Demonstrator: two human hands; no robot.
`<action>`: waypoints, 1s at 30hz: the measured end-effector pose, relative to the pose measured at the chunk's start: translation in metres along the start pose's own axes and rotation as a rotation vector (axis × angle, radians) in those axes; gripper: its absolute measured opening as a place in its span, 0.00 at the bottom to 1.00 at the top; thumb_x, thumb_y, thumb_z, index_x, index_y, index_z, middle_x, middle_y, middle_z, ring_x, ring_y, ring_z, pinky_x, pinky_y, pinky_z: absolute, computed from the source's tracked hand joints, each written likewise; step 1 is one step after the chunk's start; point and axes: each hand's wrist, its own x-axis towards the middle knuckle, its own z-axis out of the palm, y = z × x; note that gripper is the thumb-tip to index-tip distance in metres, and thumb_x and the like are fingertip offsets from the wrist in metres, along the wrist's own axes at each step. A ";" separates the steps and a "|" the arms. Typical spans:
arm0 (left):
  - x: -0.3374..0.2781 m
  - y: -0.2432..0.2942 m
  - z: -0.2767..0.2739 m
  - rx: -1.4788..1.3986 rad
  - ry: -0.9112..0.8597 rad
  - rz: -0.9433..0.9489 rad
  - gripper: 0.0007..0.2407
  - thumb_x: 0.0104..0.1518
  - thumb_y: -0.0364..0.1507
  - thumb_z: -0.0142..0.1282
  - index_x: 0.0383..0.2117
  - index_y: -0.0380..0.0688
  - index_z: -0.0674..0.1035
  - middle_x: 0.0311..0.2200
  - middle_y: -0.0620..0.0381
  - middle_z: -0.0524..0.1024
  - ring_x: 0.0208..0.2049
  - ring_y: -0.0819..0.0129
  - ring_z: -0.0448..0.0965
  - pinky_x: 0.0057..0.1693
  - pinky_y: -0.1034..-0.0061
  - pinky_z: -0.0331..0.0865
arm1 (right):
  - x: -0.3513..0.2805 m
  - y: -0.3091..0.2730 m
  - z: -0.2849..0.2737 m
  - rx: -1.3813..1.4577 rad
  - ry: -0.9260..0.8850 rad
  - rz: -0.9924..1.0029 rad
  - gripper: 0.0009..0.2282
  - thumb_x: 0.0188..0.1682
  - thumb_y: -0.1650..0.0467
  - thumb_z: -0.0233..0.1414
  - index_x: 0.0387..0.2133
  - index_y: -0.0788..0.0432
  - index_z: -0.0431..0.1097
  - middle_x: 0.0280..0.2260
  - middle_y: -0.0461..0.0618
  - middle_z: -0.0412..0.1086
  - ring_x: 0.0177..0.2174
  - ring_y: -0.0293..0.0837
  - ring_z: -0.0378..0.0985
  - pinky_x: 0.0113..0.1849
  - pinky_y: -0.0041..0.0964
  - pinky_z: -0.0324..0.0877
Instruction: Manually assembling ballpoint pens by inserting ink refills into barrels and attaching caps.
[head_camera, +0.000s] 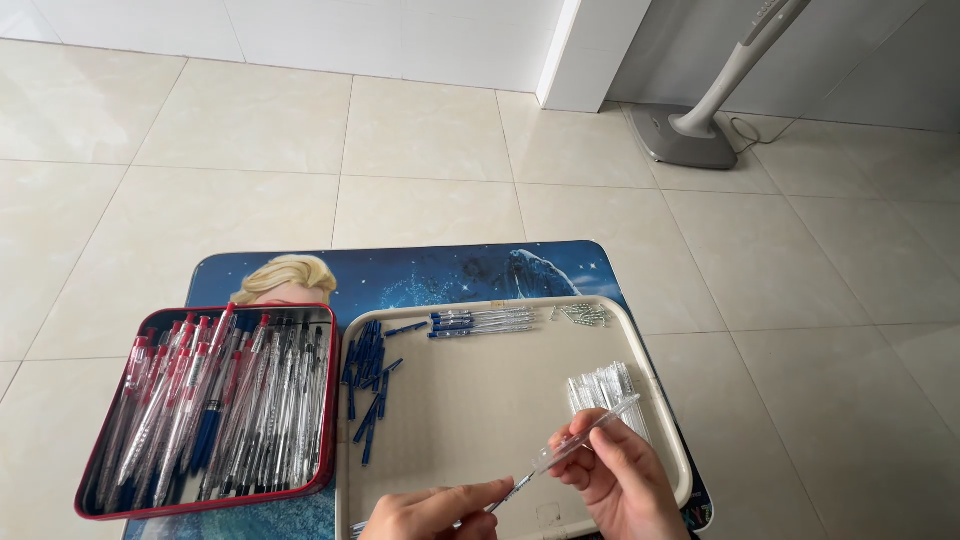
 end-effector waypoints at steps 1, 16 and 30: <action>0.001 -0.003 0.000 -0.010 -0.027 0.002 0.10 0.46 0.30 0.63 0.35 0.61 0.88 0.22 0.68 0.86 0.21 0.87 0.86 0.33 0.92 0.76 | 0.000 0.001 0.001 -0.018 -0.026 0.003 0.08 0.49 0.71 0.45 0.32 0.67 0.67 0.31 0.67 0.73 0.26 0.53 0.79 0.31 0.38 0.75; 0.016 0.085 -0.073 0.349 -0.034 0.289 0.31 0.48 0.50 0.52 0.59 0.54 0.66 0.40 0.64 0.79 0.18 0.77 0.74 0.27 0.77 0.74 | 0.037 0.100 -0.029 0.702 -0.223 0.388 0.09 0.47 0.73 0.47 0.41 0.60 0.63 0.39 0.60 0.70 0.34 0.43 0.76 0.35 0.27 0.77; 0.095 -0.048 -0.032 1.448 0.159 0.114 0.07 0.45 0.18 0.52 0.19 0.48 0.76 0.24 0.55 0.70 0.29 0.61 0.67 0.37 0.70 0.63 | 0.036 0.096 -0.019 0.530 -0.323 0.064 0.06 0.47 0.75 0.50 0.36 0.62 0.62 0.37 0.59 0.70 0.34 0.48 0.76 0.38 0.33 0.76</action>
